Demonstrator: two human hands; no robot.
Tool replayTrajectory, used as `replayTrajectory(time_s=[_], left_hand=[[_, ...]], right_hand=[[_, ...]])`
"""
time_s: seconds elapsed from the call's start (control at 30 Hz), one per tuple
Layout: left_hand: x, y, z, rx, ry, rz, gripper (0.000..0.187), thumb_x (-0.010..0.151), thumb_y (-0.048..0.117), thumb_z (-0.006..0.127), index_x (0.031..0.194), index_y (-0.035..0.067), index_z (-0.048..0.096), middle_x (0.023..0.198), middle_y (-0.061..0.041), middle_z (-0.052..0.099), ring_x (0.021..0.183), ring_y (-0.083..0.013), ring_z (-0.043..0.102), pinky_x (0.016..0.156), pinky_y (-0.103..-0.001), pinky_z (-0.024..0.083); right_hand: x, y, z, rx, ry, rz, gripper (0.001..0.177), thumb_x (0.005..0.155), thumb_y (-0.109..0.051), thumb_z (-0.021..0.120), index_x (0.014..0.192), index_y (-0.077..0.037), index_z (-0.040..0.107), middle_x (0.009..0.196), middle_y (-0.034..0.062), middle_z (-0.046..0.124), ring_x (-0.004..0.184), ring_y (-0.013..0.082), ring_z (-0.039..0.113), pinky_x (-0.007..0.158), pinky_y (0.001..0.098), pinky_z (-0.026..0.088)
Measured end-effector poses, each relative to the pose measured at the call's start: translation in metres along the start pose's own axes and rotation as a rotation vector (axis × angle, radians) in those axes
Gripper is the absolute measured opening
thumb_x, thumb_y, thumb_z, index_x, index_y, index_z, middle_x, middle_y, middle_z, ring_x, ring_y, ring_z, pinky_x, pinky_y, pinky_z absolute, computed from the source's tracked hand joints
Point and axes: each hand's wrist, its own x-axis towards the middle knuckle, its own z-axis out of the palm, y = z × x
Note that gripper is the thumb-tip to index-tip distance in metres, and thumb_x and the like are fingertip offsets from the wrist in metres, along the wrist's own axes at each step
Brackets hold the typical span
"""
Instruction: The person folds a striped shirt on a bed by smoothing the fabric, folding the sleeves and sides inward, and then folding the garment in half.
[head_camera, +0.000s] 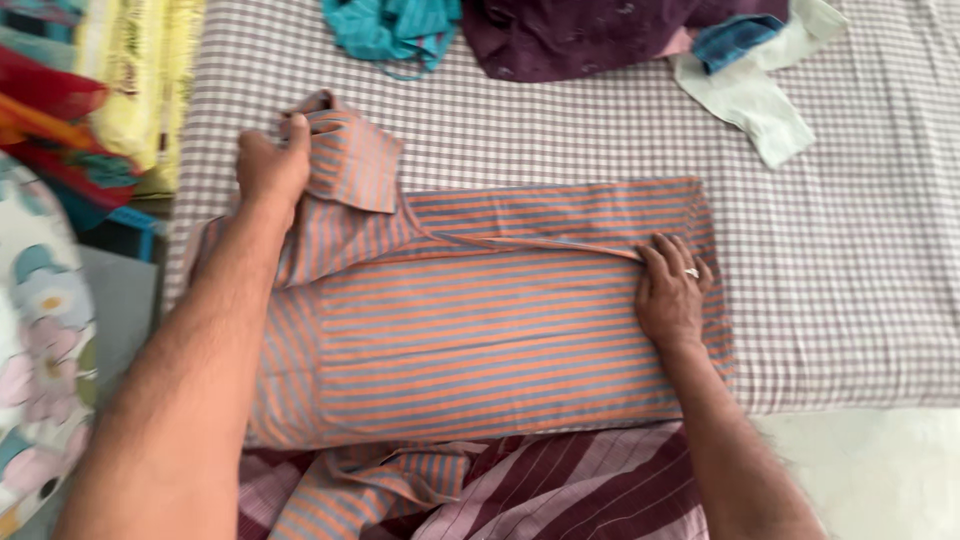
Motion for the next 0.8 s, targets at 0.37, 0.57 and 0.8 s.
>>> replayTrajectory(time_s=[0.37, 0.57, 0.8], left_hand=[[-0.005, 0.048, -0.022, -0.741, -0.226, -0.299, 0.017, 0.085, 0.007, 0.078, 0.100, 0.004, 0.072, 0.097, -0.003, 0.076, 0.084, -0.0098, 0.071, 0.073, -0.028, 0.057], [-0.108, 0.060, -0.141, -0.748, -0.537, 0.003, 0.014, 0.093, 0.000, 0.072, 0.103, 0.007, 0.065, 0.093, 0.000, 0.067, 0.081, -0.0093, 0.062, 0.074, -0.026, 0.052], [-0.217, 0.030, -0.222, -0.497, -1.041, 0.422, 0.027, 0.078, 0.003, 0.086, 0.102, 0.005, 0.075, 0.109, -0.005, 0.073, 0.106, -0.0177, 0.070, 0.090, -0.035, 0.057]], right_hand=[[0.000, -0.001, -0.001, 0.035, -0.005, 0.008, 0.036, 0.099, -0.009, 0.056, 0.134, -0.013, 0.065, 0.150, 0.0098, 0.058, 0.149, 0.0293, 0.044, 0.122, 0.0526, 0.024], [-0.004, 0.005, 0.003, 0.015, 0.020, -0.027, 0.038, 0.098, -0.012, 0.056, 0.135, -0.014, 0.065, 0.152, 0.0098, 0.058, 0.149, 0.0285, 0.045, 0.122, 0.0516, 0.024], [-0.008, 0.011, 0.013, -0.009, 0.026, -0.033, 0.034, 0.103, -0.014, 0.054, 0.135, -0.016, 0.066, 0.153, 0.0079, 0.058, 0.151, 0.0262, 0.045, 0.125, 0.0512, 0.024]])
